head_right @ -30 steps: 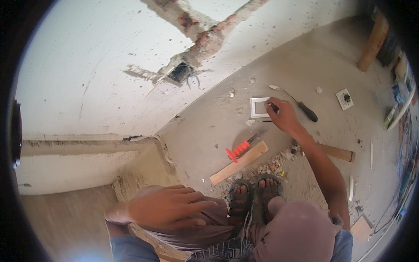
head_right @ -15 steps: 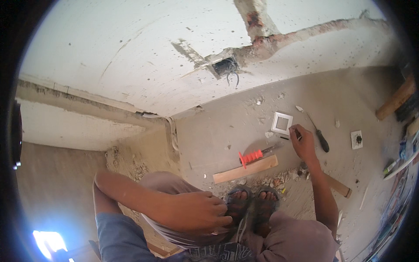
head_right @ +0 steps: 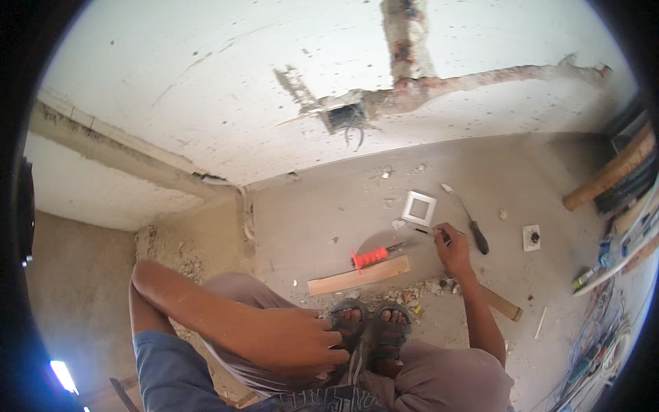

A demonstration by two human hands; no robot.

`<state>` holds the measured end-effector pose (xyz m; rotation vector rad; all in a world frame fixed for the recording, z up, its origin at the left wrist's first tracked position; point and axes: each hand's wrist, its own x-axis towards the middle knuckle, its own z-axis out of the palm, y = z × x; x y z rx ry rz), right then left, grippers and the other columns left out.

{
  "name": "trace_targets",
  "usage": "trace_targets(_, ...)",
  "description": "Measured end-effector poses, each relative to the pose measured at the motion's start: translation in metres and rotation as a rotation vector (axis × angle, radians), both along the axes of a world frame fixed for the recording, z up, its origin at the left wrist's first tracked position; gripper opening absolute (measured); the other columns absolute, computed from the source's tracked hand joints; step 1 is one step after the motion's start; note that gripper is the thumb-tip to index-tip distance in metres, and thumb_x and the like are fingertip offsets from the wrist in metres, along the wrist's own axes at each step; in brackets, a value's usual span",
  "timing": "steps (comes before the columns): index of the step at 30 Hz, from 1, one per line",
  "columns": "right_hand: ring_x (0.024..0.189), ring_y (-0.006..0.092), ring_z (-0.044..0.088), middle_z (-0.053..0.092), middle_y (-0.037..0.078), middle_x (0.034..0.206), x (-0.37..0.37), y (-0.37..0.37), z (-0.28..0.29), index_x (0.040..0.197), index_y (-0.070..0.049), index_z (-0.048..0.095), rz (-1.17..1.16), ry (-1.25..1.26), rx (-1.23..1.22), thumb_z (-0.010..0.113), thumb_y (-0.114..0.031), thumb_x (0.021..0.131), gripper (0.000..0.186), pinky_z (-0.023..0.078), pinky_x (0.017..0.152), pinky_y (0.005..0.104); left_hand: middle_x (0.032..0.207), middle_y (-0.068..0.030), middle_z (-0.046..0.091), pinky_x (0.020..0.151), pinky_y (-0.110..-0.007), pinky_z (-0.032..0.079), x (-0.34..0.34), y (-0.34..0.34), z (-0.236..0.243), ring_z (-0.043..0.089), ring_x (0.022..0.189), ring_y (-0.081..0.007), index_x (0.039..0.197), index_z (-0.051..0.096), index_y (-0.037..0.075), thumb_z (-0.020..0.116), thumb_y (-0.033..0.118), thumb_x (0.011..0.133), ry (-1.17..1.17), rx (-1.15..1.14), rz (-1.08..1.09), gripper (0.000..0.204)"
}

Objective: The person unscrews a mounting screw from a wall outlet box using a screwdriver, pulls the outlet body from the wall, and uses a tester to check the electrical terminals.

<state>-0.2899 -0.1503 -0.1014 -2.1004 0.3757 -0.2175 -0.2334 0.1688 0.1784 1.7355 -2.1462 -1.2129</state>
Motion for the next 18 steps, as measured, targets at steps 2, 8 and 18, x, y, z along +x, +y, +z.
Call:
trace_targets(2,0.059,0.0161,0.060,0.063,0.011,0.068,-0.006,-0.006,0.003,0.097,-0.001,0.066,-0.002,0.004,-0.018,0.062,-0.011,0.093,0.011,0.046,0.056,0.0306,0.093,-0.0125,0.060,0.074,-0.044,0.053,0.004,-0.004,0.001,0.065,0.086,-0.0313,0.108,0.054,0.005,0.057,0.031,0.094,0.061,0.033,-0.019,0.029)
trace_targets(8,0.059,0.0230,0.061,0.064,0.014,0.070,-0.008,-0.004,0.006,0.096,0.000,0.065,-0.013,-0.004,-0.027,0.063,-0.013,0.092,0.014,0.047,0.057,0.0339,0.093,-0.0142,0.060,0.076,-0.044,0.053,0.010,-0.004,0.006,0.064,0.087,-0.0324,0.109,0.055,0.004,0.056,0.029,0.094,0.146,0.056,-0.005,0.029)
trace_targets(18,0.063,0.0323,0.062,0.062,0.020,0.074,0.005,-0.009,0.013,0.095,0.000,0.063,-0.027,-0.034,-0.077,0.062,-0.014,0.090,0.014,0.047,0.059,0.0408,0.085,-0.0119,0.059,0.077,-0.040,0.050,0.011,-0.010,0.027,0.062,0.084,-0.0291,0.101,0.056,0.004,0.057,0.021,0.090,0.211,0.045,0.024,0.019)
